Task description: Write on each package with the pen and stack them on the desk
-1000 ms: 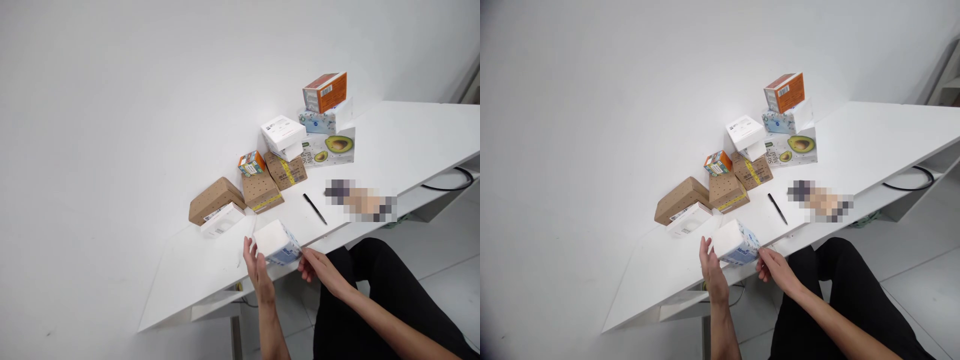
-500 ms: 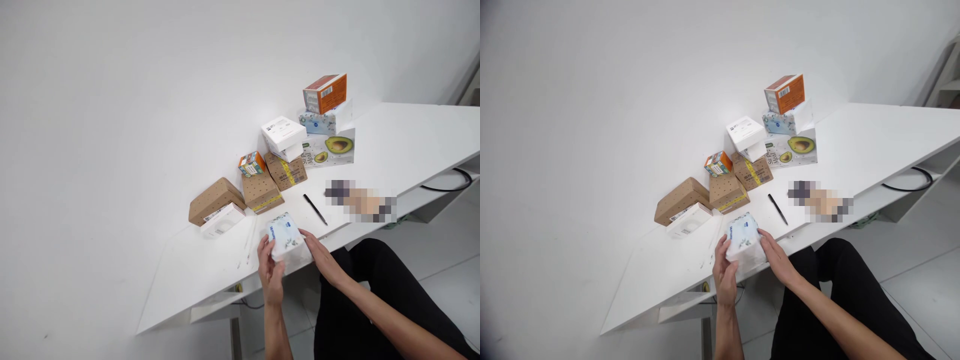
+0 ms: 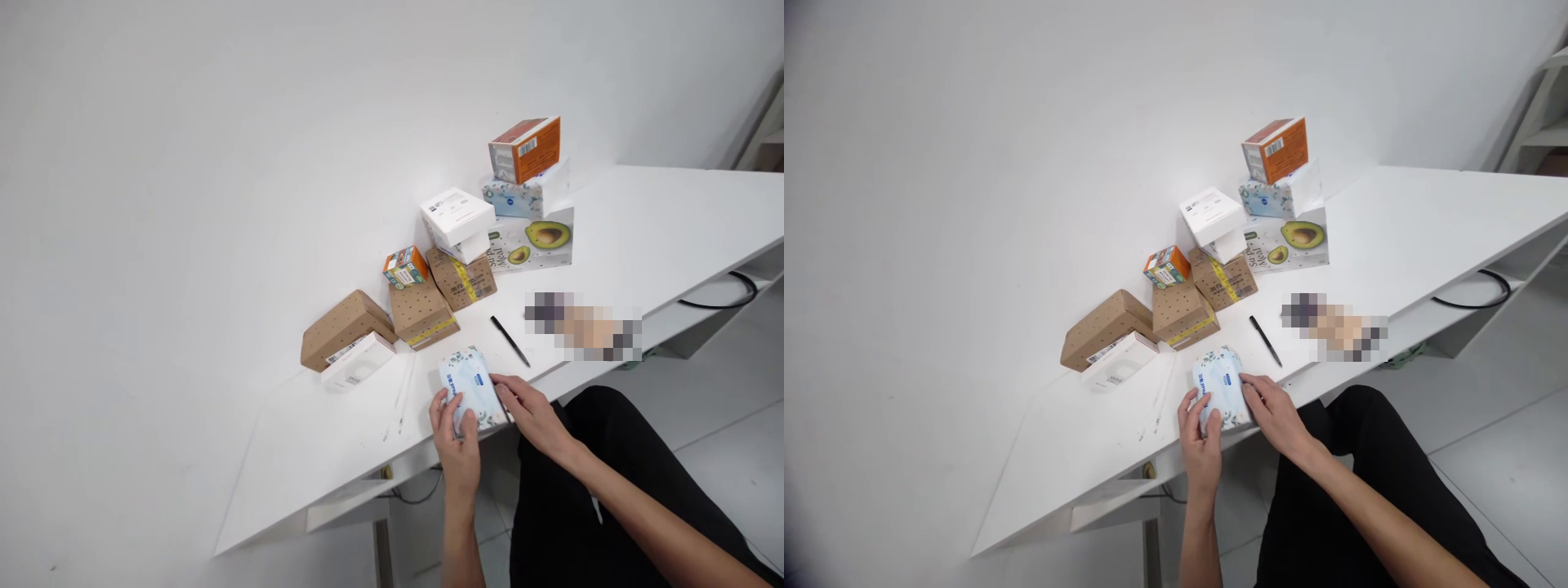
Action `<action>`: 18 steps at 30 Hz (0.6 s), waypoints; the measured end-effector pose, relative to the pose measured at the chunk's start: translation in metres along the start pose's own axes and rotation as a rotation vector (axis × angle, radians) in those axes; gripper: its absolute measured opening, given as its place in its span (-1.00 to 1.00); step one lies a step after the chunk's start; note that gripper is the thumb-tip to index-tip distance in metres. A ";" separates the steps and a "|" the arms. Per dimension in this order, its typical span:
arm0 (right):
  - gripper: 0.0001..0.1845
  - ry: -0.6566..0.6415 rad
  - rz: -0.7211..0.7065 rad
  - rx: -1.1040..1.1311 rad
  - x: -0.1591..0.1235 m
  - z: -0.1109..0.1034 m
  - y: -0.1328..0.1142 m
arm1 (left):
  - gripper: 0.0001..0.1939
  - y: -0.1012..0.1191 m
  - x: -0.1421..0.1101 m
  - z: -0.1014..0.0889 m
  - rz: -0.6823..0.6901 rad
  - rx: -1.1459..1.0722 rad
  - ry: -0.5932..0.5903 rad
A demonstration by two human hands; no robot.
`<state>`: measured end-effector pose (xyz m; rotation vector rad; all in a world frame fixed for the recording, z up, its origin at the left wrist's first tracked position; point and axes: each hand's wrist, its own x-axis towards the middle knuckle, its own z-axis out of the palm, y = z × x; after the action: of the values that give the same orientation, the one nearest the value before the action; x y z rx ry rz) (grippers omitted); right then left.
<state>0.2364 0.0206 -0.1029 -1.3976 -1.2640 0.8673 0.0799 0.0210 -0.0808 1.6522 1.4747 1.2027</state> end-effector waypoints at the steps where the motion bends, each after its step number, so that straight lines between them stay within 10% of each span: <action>1: -0.61 0.008 -0.022 -0.020 0.005 -0.004 -0.002 | -0.69 0.002 0.000 0.001 0.013 0.024 -0.006; 9: -0.69 -0.032 0.179 -0.791 0.069 -0.041 -0.008 | -0.74 0.001 -0.006 0.009 0.470 0.328 0.106; 18: -0.81 -0.136 0.218 -0.700 0.083 -0.044 0.005 | -0.67 0.016 -0.002 0.023 0.602 0.614 0.006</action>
<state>0.2956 0.0922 -0.0880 -2.0836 -1.6298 0.6935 0.1075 0.0185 -0.0763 2.6463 1.4868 1.0925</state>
